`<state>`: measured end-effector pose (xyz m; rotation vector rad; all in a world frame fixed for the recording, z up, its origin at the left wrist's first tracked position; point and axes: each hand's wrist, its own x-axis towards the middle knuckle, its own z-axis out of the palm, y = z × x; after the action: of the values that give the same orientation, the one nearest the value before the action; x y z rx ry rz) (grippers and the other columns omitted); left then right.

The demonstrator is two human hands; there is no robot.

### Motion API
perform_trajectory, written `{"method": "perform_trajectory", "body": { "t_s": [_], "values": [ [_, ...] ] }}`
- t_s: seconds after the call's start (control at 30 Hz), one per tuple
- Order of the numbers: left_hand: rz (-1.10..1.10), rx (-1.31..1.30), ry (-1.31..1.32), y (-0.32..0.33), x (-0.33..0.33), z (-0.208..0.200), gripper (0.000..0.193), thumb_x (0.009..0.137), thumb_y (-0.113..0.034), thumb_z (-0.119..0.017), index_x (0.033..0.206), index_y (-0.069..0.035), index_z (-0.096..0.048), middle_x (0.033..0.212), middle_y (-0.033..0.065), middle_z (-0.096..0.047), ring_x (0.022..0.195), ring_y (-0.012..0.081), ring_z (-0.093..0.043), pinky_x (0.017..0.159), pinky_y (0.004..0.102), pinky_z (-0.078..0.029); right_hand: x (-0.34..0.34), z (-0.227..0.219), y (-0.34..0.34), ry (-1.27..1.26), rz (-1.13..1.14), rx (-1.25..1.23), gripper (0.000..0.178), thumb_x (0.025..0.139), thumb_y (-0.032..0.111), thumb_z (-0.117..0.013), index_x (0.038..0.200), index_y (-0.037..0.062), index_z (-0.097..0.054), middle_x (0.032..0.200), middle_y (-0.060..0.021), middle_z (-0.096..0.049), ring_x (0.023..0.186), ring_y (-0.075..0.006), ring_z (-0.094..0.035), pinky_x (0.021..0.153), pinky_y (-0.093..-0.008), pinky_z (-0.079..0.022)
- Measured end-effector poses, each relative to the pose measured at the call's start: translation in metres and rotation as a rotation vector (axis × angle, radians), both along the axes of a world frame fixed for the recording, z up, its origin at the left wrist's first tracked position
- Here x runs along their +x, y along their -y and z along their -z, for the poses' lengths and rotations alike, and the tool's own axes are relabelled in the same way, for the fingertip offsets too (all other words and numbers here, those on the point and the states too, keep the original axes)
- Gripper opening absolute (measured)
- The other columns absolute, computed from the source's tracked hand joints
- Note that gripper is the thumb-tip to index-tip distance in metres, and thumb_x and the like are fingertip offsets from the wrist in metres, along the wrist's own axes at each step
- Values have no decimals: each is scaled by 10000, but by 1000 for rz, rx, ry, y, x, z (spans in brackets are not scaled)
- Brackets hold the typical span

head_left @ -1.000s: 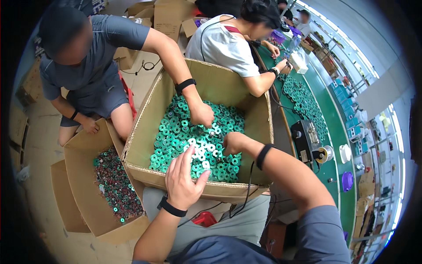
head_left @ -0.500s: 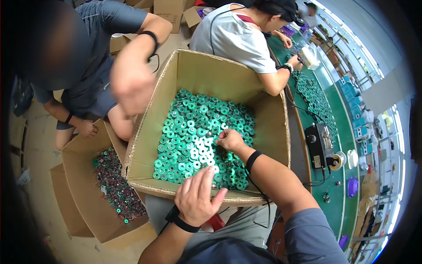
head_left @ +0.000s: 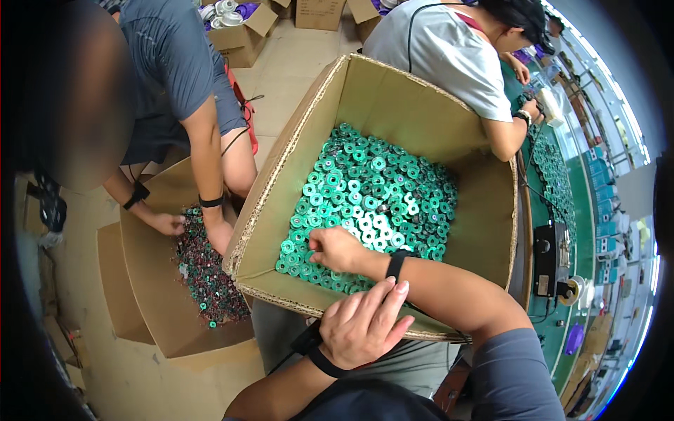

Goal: The person picks up a green circuit board from a box, threads a wire through its center, and pulls the wire taut. They then place the board onto a green table and pick up another circuit board from the box to repeat the process.

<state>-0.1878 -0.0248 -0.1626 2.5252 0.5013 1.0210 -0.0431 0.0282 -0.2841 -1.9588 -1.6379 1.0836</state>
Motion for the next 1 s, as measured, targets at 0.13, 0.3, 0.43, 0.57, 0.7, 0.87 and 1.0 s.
{"method": "perform_trajectory", "body": {
  "t_s": [0.13,0.3,0.43,0.57,0.7,0.87,1.0],
  "values": [
    [1,-15,19,1,-5,1,517,905,-362,-692,1347,-108,-607,1169,38,-704,801,143,-652,670,267,-482,-20,19,-2,326,-225,-8,229,853,270,-733,892,48,-690,1010,-141,-629,884,-362,-679,766,-480,-567],
    [110,-81,-9,4,2,-1,621,796,-336,-782,1298,-26,-590,1143,117,-693,901,286,-680,771,377,-530,6,-15,21,320,-143,47,227,864,237,-709,938,26,-668,1062,-152,-606,872,-366,-680,756,-479,-572],
    [137,-129,-8,3,-1,0,591,865,-261,-704,1350,23,-523,1194,157,-662,948,320,-637,820,429,-522,35,-118,80,293,91,235,203,864,187,-688,991,35,-640,1044,-165,-603,906,-392,-661,769,-482,-565],
    [119,-336,91,2,-12,2,630,923,-159,-611,1487,25,-398,1304,193,-614,1068,306,-602,960,416,-479,23,-223,201,253,440,604,272,885,108,-677,1140,20,-639,1067,-144,-613,891,-351,-656,750,-438,-564],
    [221,-551,165,16,-11,-3,634,933,-66,-512,1532,20,-322,1393,196,-542,1183,287,-540,1064,413,-405,-25,-259,373,324,870,526,282,874,47,-675,1156,41,-660,1101,-129,-628,863,-252,-661,734,-347,-575],
    [313,-662,283,38,-49,-12,603,959,-12,-419,1550,-6,-303,1418,172,-515,1236,261,-510,1107,390,-363,-42,-220,544,682,1269,284,305,861,115,-707,1154,49,-653,1067,-131,-624,839,-258,-655,744,-369,-555],
    [413,-778,272,96,-70,-28,504,983,-30,-574,1458,17,-411,1299,157,-609,1090,242,-607,965,362,-491,-3,-189,607,739,1430,107,491,862,207,-733,1303,71,-566,1221,-150,-567,1052,-319,-625,912,-430,-516]
  ]
}}
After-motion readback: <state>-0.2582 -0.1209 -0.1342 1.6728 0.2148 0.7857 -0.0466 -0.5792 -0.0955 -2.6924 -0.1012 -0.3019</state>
